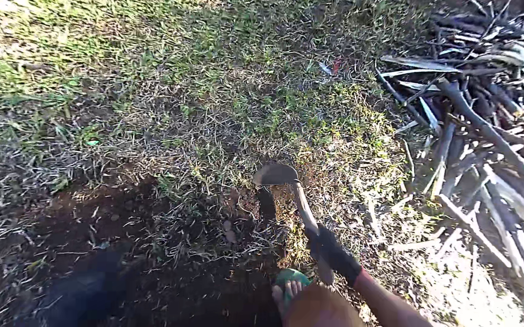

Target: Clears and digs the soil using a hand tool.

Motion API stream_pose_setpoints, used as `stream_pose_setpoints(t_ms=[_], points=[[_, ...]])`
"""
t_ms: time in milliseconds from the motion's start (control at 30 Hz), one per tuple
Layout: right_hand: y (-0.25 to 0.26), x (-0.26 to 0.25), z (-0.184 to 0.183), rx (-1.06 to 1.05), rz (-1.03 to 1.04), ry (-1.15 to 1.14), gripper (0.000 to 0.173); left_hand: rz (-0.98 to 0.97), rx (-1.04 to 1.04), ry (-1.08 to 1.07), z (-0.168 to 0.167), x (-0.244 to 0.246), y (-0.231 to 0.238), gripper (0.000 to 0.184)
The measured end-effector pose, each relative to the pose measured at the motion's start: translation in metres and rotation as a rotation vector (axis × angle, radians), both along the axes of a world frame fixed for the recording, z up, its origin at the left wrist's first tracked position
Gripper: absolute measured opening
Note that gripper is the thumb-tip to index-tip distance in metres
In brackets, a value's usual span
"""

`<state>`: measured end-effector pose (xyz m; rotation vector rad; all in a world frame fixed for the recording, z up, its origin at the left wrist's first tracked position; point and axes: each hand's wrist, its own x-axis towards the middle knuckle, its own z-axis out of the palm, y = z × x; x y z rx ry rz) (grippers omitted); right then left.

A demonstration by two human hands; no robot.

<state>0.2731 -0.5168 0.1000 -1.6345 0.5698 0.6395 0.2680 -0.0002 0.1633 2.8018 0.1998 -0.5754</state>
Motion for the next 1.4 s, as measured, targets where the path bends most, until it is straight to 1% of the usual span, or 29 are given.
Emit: stream_pose_setpoints(t_ms=[67, 133, 167, 200, 267, 300, 333, 367, 433, 500, 533, 600, 633, 700, 733, 767, 800, 867, 900, 967, 1067, 1100, 1167, 1200, 1233, 1267, 1300, 1367, 1400], points=[[-0.012, 0.004, -0.002, 0.074, -0.139, -0.105, 0.043, 0.187, -0.089, -0.165, -0.028, -0.005, -0.042, 0.070], [-0.022, 0.026, -0.005, 0.183, -0.370, -0.213, 0.038, 0.390, -0.090, -0.167, -0.044, -0.017, -0.100, 0.065], [-0.022, 0.046, -0.007, 0.214, -0.513, -0.241, 0.036, 0.432, -0.039, -0.168, -0.060, -0.028, -0.122, 0.069], [-0.020, 0.069, -0.009, 0.216, -0.654, -0.248, 0.035, 0.441, 0.066, -0.231, -0.086, -0.042, -0.137, 0.076], [-0.007, 0.109, -0.013, 0.181, -0.851, -0.245, 0.037, 0.455, 0.217, -0.307, -0.132, -0.062, -0.151, 0.083], [0.002, 0.113, -0.026, 0.158, -0.867, -0.245, 0.035, 0.457, 0.275, -0.323, -0.156, -0.073, -0.148, 0.083], [0.011, 0.103, -0.041, 0.125, -0.790, -0.226, 0.035, 0.454, 0.310, -0.328, -0.172, -0.082, -0.145, 0.082], [0.017, 0.084, -0.051, 0.093, -0.625, -0.180, 0.039, 0.454, 0.352, -0.335, -0.186, -0.086, -0.141, 0.080], [0.013, 0.048, -0.050, 0.090, -0.268, -0.083, 0.051, 0.480, 0.414, -0.391, -0.207, -0.085, -0.134, 0.081], [0.008, 0.028, -0.034, 0.113, -0.112, -0.055, 0.047, 0.488, 0.392, -0.358, -0.197, -0.084, -0.135, 0.084], [0.009, 0.027, -0.026, 0.109, -0.121, -0.096, 0.044, 0.487, 0.385, -0.346, -0.189, -0.081, -0.137, 0.083], [0.014, 0.042, -0.018, 0.142, -0.283, -0.237, 0.042, 0.485, 0.407, -0.375, -0.182, -0.078, -0.141, 0.084], [0.016, 0.058, -0.015, 0.163, -0.414, -0.288, 0.038, 0.485, 0.408, -0.359, -0.180, -0.078, -0.142, 0.084], [0.022, 0.099, -0.015, 0.150, -0.691, -0.332, 0.032, 0.459, 0.414, -0.364, -0.185, -0.084, -0.140, 0.084], [0.027, 0.117, -0.021, 0.139, -0.775, -0.345, 0.031, 0.437, 0.420, -0.426, -0.193, -0.087, -0.138, 0.082], [0.034, 0.127, -0.031, 0.132, -0.789, -0.338, 0.030, 0.425, 0.409, -0.483, -0.199, -0.090, -0.137, 0.079], [0.040, 0.128, -0.043, 0.116, -0.742, -0.303, 0.029, 0.442, 0.377, -0.315, -0.181, -0.088, -0.141, 0.079], [0.038, 0.114, -0.051, 0.103, -0.565, -0.159, 0.037, 0.481, 0.394, -0.395, -0.186, -0.083, -0.142, 0.083], [0.031, 0.112, -0.044, 0.117, -0.513, -0.124, 0.035, 0.485, 0.406, -0.409, -0.191, -0.082, -0.140, 0.086], [0.007, 0.109, -0.021, 0.146, -0.495, -0.137, 0.031, 0.492, 0.420, -0.383, -0.206, -0.089, -0.132, 0.086], [-0.014, 0.127, 0.009, 0.116, -0.639, -0.298, 0.028, 0.473, 0.442, -0.381, -0.229, -0.099, -0.125, 0.085], [-0.014, 0.138, 0.010, 0.124, -0.726, -0.370, 0.028, 0.462, 0.446, -0.392, -0.227, -0.099, -0.125, 0.085], [-0.003, 0.159, -0.004, 0.181, -0.862, -0.475, 0.027, 0.464, 0.420, -0.379, -0.208, -0.093, -0.131, 0.084], [0.008, 0.162, -0.018, 0.191, -0.858, -0.477, 0.028, 0.469, 0.402, -0.355, -0.196, -0.088, -0.134, 0.085], [0.018, 0.155, -0.035, 0.176, -0.776, -0.438, 0.028, 0.478, 0.394, -0.370, -0.198, -0.088, -0.133, 0.086], [0.024, 0.138, -0.049, 0.141, -0.638, -0.349, 0.027, 0.481, 0.403, -0.401, -0.208, -0.091, -0.130, 0.086], [0.024, 0.121, -0.054, 0.127, -0.480, -0.235, 0.032, 0.479, 0.420, -0.426, -0.219, -0.094, -0.125, 0.086], [0.014, 0.107, -0.038, 0.108, -0.324, -0.124, 0.035, 0.487, 0.426, -0.419, -0.229, -0.096, -0.124, 0.084], [0.004, 0.102, -0.027, 0.114, -0.322, -0.117, 0.035, 0.494, 0.406, -0.407, -0.232, -0.101, -0.122, 0.083]])
